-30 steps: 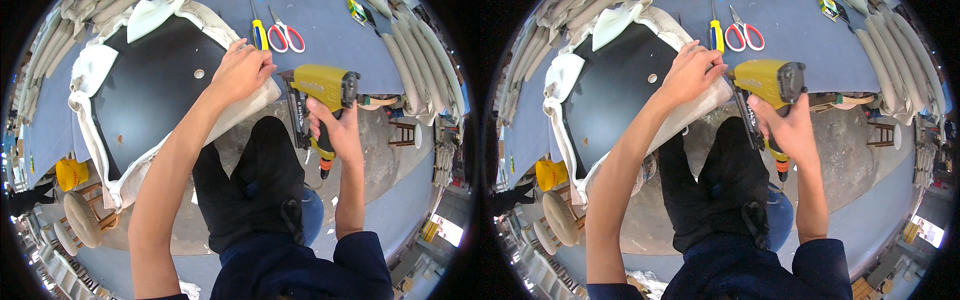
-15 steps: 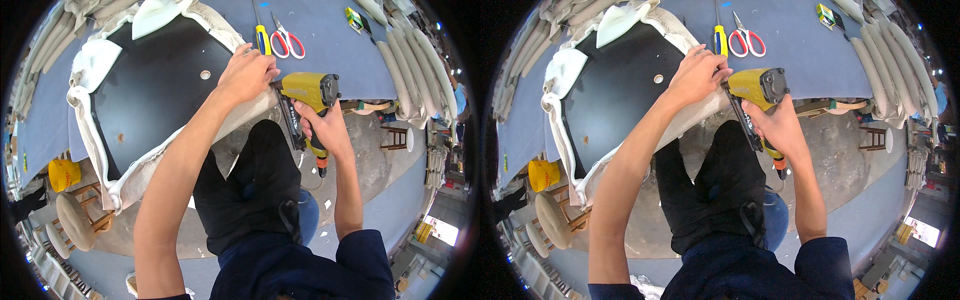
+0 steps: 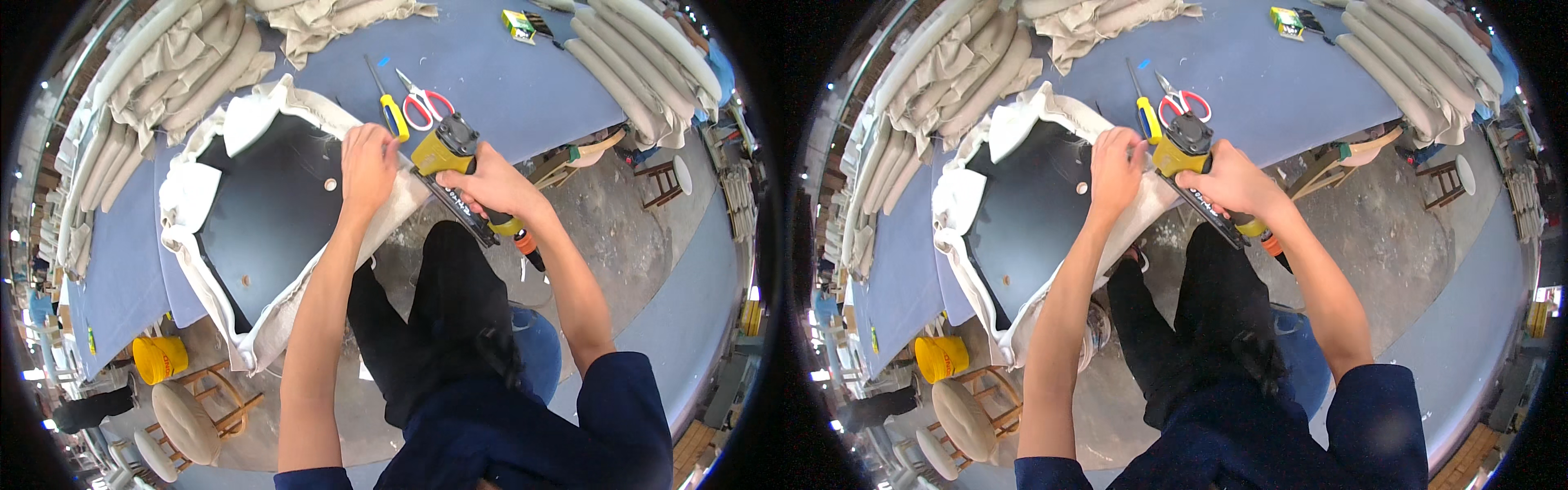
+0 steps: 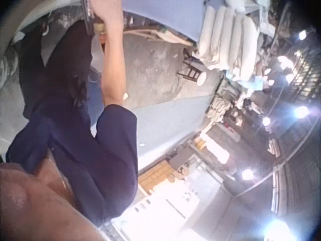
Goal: The person wraps fabric around cushion foam pieces, folds and tucks the edges, and secures them using a staple gun. They also use scissors to trim excess fabric and a screwdriver to adjust or remove staples. The process is repeated for multiple cushion pieces on a workbench.
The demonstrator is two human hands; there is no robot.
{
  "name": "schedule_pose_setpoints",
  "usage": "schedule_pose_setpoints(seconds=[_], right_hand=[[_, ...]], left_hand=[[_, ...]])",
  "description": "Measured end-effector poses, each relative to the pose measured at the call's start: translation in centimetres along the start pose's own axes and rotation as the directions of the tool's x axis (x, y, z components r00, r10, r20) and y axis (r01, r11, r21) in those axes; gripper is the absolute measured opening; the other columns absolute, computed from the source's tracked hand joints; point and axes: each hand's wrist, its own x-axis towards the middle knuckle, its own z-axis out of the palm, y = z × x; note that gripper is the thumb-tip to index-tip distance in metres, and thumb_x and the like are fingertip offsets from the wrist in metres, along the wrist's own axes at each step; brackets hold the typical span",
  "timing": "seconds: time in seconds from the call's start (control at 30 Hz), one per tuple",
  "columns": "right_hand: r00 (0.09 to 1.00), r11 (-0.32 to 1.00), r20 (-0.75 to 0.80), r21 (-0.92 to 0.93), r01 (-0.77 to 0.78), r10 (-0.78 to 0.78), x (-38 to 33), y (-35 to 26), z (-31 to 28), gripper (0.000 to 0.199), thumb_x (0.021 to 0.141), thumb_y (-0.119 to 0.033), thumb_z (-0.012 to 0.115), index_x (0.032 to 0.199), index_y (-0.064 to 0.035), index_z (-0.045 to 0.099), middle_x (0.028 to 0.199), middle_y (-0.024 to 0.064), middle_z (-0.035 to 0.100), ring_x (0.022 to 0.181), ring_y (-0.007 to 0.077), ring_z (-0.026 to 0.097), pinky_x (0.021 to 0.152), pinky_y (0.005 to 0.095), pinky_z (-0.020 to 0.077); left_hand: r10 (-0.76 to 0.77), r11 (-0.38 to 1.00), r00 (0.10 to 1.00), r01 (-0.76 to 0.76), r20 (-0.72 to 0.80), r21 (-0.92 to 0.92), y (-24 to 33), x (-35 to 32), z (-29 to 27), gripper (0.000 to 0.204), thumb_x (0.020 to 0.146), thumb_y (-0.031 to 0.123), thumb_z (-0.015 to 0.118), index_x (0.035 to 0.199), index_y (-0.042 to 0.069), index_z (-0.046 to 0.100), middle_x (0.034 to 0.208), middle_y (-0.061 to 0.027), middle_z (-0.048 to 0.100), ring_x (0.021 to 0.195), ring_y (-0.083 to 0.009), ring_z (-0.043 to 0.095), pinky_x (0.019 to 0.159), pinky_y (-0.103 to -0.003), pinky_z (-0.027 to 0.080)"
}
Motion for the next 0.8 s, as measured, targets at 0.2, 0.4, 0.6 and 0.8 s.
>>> schedule_pose_setpoints(seconds=[0.2, 0.4, 0.6, 0.8], right_hand=[[0.983, 0.944, -0.095, -0.306, 0.121, -0.156, 3.4, -0.1, -5.7, 0.047, 0.085, -0.038, 0.082, 0.06, -0.0055, 0.057, 0.051, 0.0015, 0.055, 0.041, 0.0088, 0.05, 0.04, 0.0285, 0.0388], [0.865, 0.699, -0.04, -0.608, 0.377, -0.501, 17.4, 12.1, -15.4, 0.043, 0.091, -0.026, 0.074, 0.121, 0.0041, 0.066, 0.108, 0.0195, 0.066, 0.103, 0.0316, 0.063, 0.091, 0.0406, 0.0484], [0.777, 0.583, 0.007, -0.658, 0.478, -0.629, 21.2, 7.5, -2.6, 0.044, 0.09, -0.015, 0.071, 0.13, 0.0036, 0.061, 0.112, 0.0249, 0.066, 0.108, 0.0403, 0.064, 0.092, 0.0472, 0.0504], [0.762, 0.462, 0.095, -0.745, 0.481, -0.64, 27.9, 6.3, 6.3, 0.048, 0.089, -0.016, 0.068, 0.133, 0.0003, 0.058, 0.119, 0.0272, 0.066, 0.109, 0.0451, 0.065, 0.091, 0.0504, 0.0515]], left_hand=[[-0.043, 0.989, 0.995, 0.056, -0.092, 0.138, -0.4, -0.6, -0.3, 0.012, 0.091, 0.01, 0.061, 0.095, 0.0, 0.066, 0.105, -0.0181, 0.064, 0.111, -0.0344, 0.057, 0.1, -0.049, 0.042], [-0.079, 0.978, 0.985, 0.107, -0.154, 0.181, 0.2, -0.2, 4.2, 0.021, 0.083, 0.01, 0.06, 0.1, 0.0, 0.068, 0.111, -0.0174, 0.064, 0.12, -0.0356, 0.054, 0.113, -0.048, 0.038], [-0.057, 0.949, 0.983, 0.108, -0.175, 0.297, 0.7, -2.0, 1.2, 0.013, 0.087, 0.012, 0.062, 0.094, 0.002, 0.066, 0.101, -0.0125, 0.062, 0.115, -0.0308, 0.052, 0.113, -0.046, 0.034], [-0.264, 0.928, 0.858, 0.1, -0.44, -0.36, 4.8, -1.9, -2.6, 0.012, 0.098, 0.008, 0.059, 0.091, -0.001, 0.057, 0.096, -0.0144, 0.06, 0.096, -0.0307, 0.058, 0.087, -0.045, 0.047]])
